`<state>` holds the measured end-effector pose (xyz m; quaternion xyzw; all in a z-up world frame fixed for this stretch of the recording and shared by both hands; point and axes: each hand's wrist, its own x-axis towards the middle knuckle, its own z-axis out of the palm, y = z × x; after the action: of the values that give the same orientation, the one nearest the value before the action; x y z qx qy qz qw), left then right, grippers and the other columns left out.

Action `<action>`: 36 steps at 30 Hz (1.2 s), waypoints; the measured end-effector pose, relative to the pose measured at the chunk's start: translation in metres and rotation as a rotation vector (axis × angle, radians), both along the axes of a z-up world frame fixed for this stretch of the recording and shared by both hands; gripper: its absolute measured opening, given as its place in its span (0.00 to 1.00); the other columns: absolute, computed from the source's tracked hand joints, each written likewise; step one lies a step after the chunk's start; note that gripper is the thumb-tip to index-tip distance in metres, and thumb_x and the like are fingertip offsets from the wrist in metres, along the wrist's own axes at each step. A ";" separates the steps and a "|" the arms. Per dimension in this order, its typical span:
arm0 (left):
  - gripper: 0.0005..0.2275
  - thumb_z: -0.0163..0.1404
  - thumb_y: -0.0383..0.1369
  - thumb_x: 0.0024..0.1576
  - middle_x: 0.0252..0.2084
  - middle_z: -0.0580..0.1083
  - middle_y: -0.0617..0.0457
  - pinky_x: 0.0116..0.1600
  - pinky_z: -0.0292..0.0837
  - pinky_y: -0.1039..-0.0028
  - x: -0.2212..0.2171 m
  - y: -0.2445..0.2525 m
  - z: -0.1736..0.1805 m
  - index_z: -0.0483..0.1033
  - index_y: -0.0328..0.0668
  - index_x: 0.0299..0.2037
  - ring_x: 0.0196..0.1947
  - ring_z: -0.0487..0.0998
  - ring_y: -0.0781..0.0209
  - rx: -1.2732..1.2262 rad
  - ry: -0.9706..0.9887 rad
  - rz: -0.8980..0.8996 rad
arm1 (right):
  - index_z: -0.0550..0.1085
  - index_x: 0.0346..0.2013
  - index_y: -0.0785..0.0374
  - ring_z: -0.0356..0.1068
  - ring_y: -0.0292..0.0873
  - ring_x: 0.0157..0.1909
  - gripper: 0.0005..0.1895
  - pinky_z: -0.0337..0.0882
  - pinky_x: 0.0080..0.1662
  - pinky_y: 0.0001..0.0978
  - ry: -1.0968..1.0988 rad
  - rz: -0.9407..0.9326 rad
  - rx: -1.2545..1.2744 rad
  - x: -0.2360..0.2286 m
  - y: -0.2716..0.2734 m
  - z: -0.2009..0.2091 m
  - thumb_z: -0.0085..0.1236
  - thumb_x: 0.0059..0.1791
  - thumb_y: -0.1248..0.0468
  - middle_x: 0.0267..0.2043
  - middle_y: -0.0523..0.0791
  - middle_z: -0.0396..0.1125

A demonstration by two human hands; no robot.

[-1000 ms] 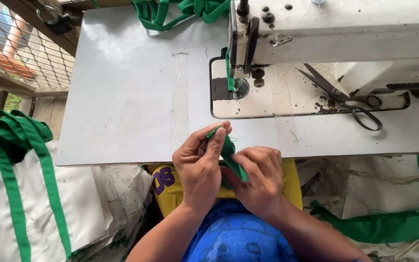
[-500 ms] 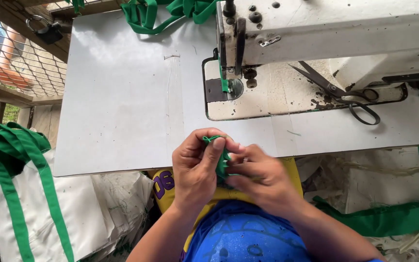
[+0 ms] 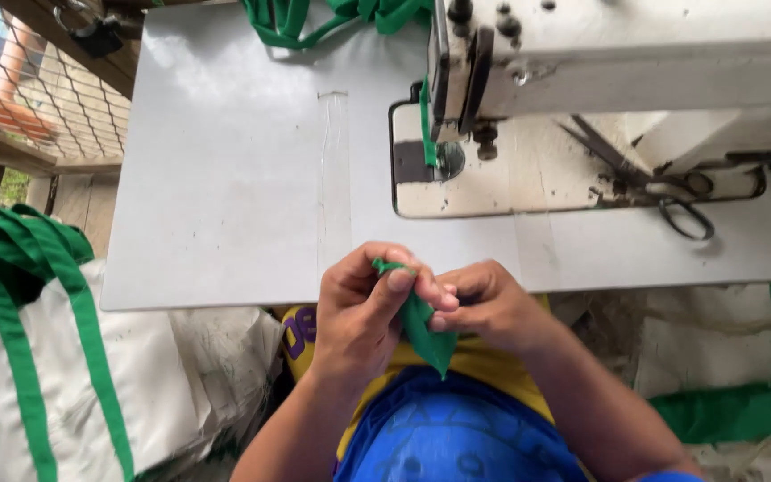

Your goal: Sewing and folding long green fabric straps using an industrial sewing machine

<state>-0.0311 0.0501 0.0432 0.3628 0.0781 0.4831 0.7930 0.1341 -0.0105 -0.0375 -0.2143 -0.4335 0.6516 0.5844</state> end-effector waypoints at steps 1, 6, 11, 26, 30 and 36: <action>0.06 0.52 0.26 0.63 0.30 0.76 0.34 0.41 0.81 0.61 -0.002 0.000 0.007 0.72 0.27 0.43 0.31 0.81 0.46 0.060 0.044 0.064 | 0.76 0.33 0.66 0.63 0.38 0.30 0.04 0.65 0.36 0.31 -0.327 -0.269 0.117 -0.008 -0.002 0.012 0.60 0.48 0.76 0.28 0.44 0.64; 0.04 0.51 0.28 0.65 0.31 0.74 0.43 0.45 0.82 0.63 0.006 0.000 0.007 0.74 0.35 0.45 0.26 0.76 0.55 0.152 0.109 0.264 | 0.73 0.48 0.66 0.68 0.46 0.37 0.11 0.73 0.41 0.33 -0.941 -0.869 0.536 -0.043 -0.009 0.024 0.49 0.53 0.77 0.39 0.50 0.68; 0.04 0.50 0.29 0.66 0.33 0.75 0.43 0.42 0.80 0.66 0.001 0.001 0.006 0.73 0.36 0.45 0.30 0.79 0.51 0.188 0.144 0.253 | 0.73 0.53 0.67 0.74 0.51 0.55 0.12 0.78 0.58 0.39 -0.731 -0.883 0.414 -0.041 -0.021 0.058 0.54 0.54 0.69 0.54 0.54 0.70; 0.04 0.51 0.31 0.65 0.42 0.80 0.45 0.58 0.78 0.66 0.004 -0.008 0.021 0.76 0.41 0.44 0.49 0.84 0.49 0.155 0.279 0.317 | 0.77 0.44 0.70 0.72 0.52 0.51 0.06 0.76 0.52 0.39 -0.950 -1.087 0.495 -0.059 -0.007 0.065 0.57 0.52 0.75 0.48 0.52 0.66; 0.05 0.52 0.31 0.64 0.39 0.80 0.44 0.56 0.79 0.66 0.005 -0.004 0.011 0.75 0.36 0.44 0.44 0.82 0.53 0.090 0.239 0.279 | 0.74 0.39 0.68 0.69 0.56 0.63 0.04 0.73 0.66 0.50 -0.812 -0.860 0.379 -0.049 -0.005 0.060 0.57 0.51 0.76 0.53 0.52 0.65; 0.05 0.49 0.27 0.65 0.28 0.76 0.38 0.29 0.80 0.72 0.008 0.004 -0.002 0.72 0.32 0.44 0.27 0.80 0.55 0.054 0.141 0.208 | 0.80 0.31 0.71 0.66 0.37 0.47 0.01 0.71 0.51 0.38 -0.246 -0.475 0.052 -0.032 0.005 0.043 0.65 0.47 0.76 0.41 0.47 0.64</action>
<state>-0.0228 0.0538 0.0414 0.4067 0.1578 0.5380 0.7213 0.1019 -0.0056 0.0054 -0.3726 -0.4556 0.4538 0.6691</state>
